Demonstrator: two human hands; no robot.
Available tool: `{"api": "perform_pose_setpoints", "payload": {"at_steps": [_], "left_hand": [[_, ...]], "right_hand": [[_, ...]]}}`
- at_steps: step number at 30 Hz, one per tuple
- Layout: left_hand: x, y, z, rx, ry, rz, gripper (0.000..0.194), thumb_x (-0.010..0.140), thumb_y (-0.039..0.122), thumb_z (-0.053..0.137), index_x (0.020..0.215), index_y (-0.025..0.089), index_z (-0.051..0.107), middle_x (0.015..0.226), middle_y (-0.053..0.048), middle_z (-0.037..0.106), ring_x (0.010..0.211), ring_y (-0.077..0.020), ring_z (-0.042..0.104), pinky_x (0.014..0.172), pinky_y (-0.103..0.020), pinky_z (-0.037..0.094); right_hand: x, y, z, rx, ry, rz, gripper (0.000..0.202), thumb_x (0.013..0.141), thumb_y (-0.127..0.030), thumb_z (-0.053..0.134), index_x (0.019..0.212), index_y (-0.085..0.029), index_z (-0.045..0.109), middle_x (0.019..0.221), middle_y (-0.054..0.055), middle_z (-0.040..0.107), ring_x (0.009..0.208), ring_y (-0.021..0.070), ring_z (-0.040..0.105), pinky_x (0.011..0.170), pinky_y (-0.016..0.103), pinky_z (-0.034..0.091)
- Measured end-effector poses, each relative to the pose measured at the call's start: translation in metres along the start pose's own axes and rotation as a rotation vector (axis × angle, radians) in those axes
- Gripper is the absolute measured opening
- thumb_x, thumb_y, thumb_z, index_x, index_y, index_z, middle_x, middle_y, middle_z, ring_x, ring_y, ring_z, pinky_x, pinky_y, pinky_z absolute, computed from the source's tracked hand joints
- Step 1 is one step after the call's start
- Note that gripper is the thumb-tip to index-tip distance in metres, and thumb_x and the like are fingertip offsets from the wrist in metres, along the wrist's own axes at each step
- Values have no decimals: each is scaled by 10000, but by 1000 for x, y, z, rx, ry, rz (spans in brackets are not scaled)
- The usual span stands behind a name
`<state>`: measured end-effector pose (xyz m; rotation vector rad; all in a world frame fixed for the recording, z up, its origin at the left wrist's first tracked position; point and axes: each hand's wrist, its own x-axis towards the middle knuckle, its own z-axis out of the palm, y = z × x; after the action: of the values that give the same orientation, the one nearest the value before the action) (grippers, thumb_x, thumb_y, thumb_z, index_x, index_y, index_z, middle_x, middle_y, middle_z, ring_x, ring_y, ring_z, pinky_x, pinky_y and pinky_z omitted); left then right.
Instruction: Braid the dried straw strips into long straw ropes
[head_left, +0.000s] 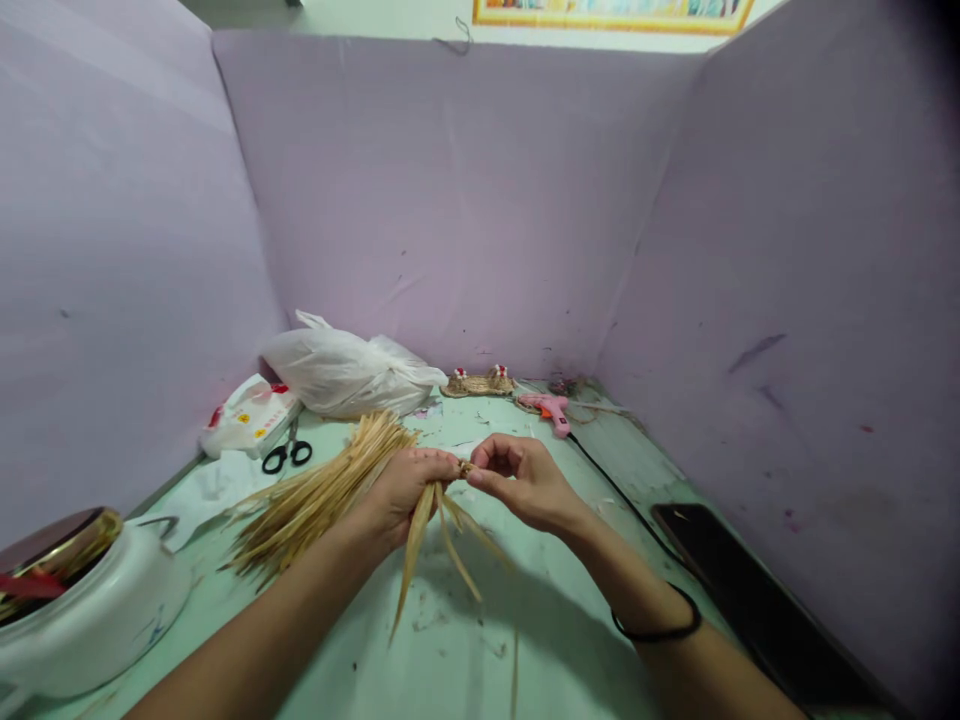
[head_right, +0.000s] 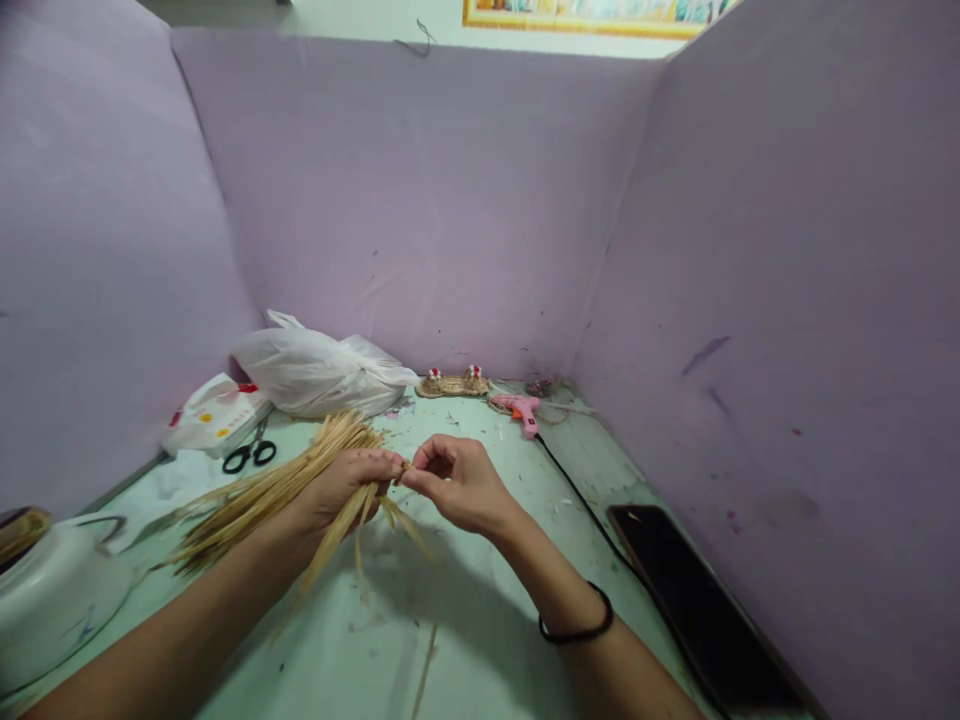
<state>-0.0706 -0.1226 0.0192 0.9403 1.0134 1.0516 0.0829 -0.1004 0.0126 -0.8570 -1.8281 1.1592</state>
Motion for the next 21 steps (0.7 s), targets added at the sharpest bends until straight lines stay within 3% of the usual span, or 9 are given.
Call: {"api": "perform_pose_setpoints", "payload": {"at_steps": [4, 7, 9, 11, 13, 15, 18, 21], "left_hand": [[1, -3, 3, -45, 8, -89, 189, 530, 197, 632, 500, 136, 456, 374, 85, 319, 333, -14, 232, 365, -188, 146], [5, -11, 5, -87, 123, 83, 193, 534, 201, 639, 537, 140, 455, 436, 74, 380, 377, -26, 309, 398, -179, 225], [6, -15, 6, -84, 203, 186, 176, 557, 218, 625, 597, 145, 470, 476, 70, 409, 407, -37, 347, 427, -178, 268], [5, -18, 7, -18, 256, 276, 164, 600, 244, 600, 649, 152, 472, 492, 71, 408, 416, -41, 344, 434, -177, 273], [1, -21, 6, 176, 281, 415, 140, 647, 259, 573, 681, 155, 484, 498, 70, 394, 428, -42, 330, 436, -175, 263], [-2, -26, 4, 478, 232, 599, 103, 687, 249, 546, 710, 153, 515, 502, 65, 390, 445, -46, 330, 453, -174, 269], [-3, -35, -2, 825, 82, 834, 63, 721, 201, 499, 744, 152, 532, 524, 56, 423, 457, -45, 350, 478, -169, 291], [0, -37, -7, 1042, 9, 945, 68, 745, 161, 445, 715, 157, 506, 516, 56, 434, 437, -44, 348, 464, -167, 285]], "right_hand": [[0, 7, 3, -195, 155, -116, 134, 703, -269, 549, 642, -163, 494, 570, -13, 508, 499, 77, 428, 473, 203, 345], [0, 9, 8, -251, 298, -163, 135, 701, -272, 542, 632, -176, 478, 549, -20, 489, 488, 80, 428, 477, 209, 346], [1, 9, 14, -134, 324, -85, 148, 678, -281, 560, 618, -177, 475, 524, -25, 474, 469, 82, 427, 467, 212, 349], [3, 9, 20, 147, 325, 104, 155, 656, -285, 568, 608, -172, 473, 509, -28, 466, 453, 83, 439, 466, 216, 371], [5, 9, 24, 495, 296, 357, 122, 651, -260, 534, 605, -164, 473, 508, -23, 471, 441, 83, 453, 481, 225, 405], [8, 9, 24, 730, 258, 530, 73, 636, -214, 495, 598, -154, 477, 525, -11, 494, 446, 79, 471, 505, 223, 427], [8, 8, 16, 759, 252, 522, 74, 600, -187, 547, 636, -153, 493, 586, -12, 544, 500, 80, 520, 540, 209, 437], [6, 7, 1, 651, 172, 492, 204, 578, -239, 645, 714, -171, 508, 641, -27, 566, 534, 80, 530, 567, 222, 439]]}}
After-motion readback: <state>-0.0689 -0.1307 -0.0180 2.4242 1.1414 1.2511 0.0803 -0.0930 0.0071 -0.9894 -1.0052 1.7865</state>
